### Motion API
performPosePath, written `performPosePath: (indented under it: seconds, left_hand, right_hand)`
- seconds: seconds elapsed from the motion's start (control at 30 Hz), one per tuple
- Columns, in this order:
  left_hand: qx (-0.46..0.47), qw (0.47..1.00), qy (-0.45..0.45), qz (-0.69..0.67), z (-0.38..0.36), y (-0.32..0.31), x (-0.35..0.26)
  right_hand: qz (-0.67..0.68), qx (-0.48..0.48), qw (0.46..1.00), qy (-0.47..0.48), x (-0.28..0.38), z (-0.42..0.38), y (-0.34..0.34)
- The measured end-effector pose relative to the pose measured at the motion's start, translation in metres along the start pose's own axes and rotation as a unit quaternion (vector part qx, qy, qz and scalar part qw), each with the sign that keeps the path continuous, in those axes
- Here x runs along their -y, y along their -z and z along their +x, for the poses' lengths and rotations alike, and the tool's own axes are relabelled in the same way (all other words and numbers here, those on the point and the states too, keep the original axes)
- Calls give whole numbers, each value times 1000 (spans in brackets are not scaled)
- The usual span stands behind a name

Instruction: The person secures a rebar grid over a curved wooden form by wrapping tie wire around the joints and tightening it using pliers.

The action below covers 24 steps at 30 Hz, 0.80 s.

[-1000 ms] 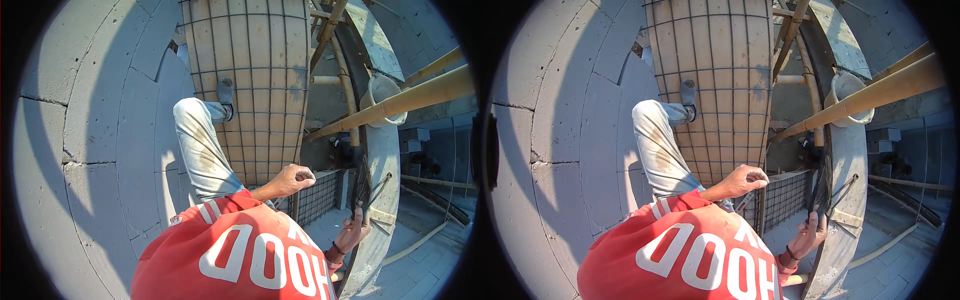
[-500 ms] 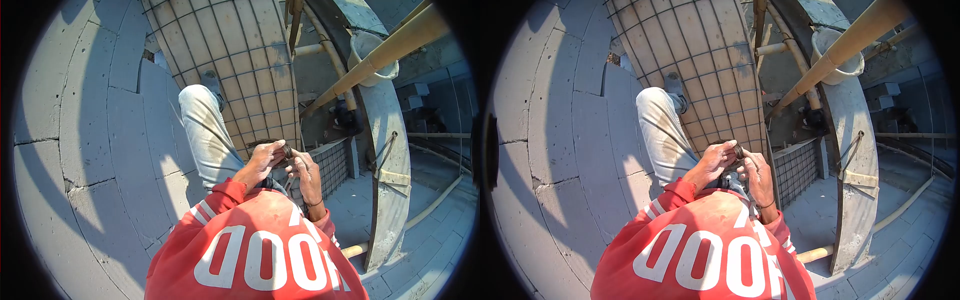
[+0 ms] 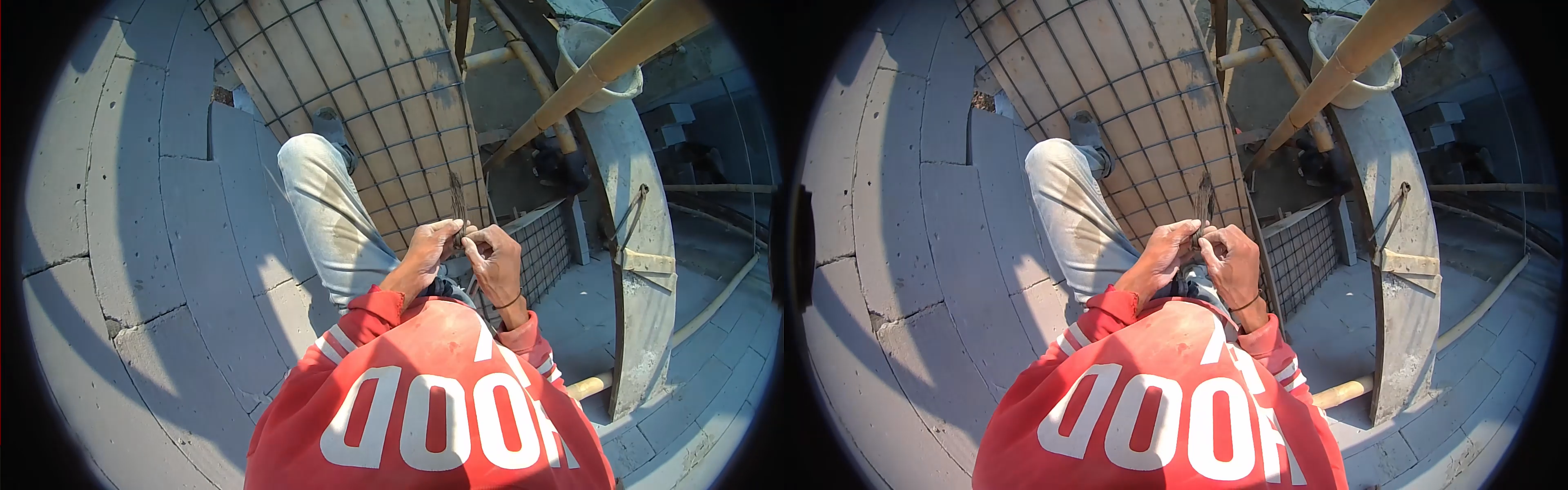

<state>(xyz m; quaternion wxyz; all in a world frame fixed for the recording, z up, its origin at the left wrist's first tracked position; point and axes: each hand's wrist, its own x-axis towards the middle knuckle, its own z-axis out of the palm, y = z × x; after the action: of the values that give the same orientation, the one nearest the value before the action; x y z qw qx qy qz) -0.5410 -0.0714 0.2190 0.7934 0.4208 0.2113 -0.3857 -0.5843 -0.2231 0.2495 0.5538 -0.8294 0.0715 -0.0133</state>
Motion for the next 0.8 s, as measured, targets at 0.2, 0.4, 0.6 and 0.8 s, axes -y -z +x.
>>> performPosePath:
  seconds: [0.2, 0.4, 0.6, 0.8]
  left_hand:
    - [35, 998, 29, 53, 25, 4, 18]
    - [41, 993, 96, 55, 38, 16, 41]
    - [55, 989, 130, 49, 36, 14, 45]
    - [68, 986, 139, 65, 41, 37, 52]
  right_hand:
    - [-157, -92, 982, 44, -16, -11, -3]
    - [-260, -83, 960, 68, -28, -20, 5]
    - [-257, -115, 958, 61, -45, -26, 1]
    - [-250, -64, 966, 14, -45, -28, -5]
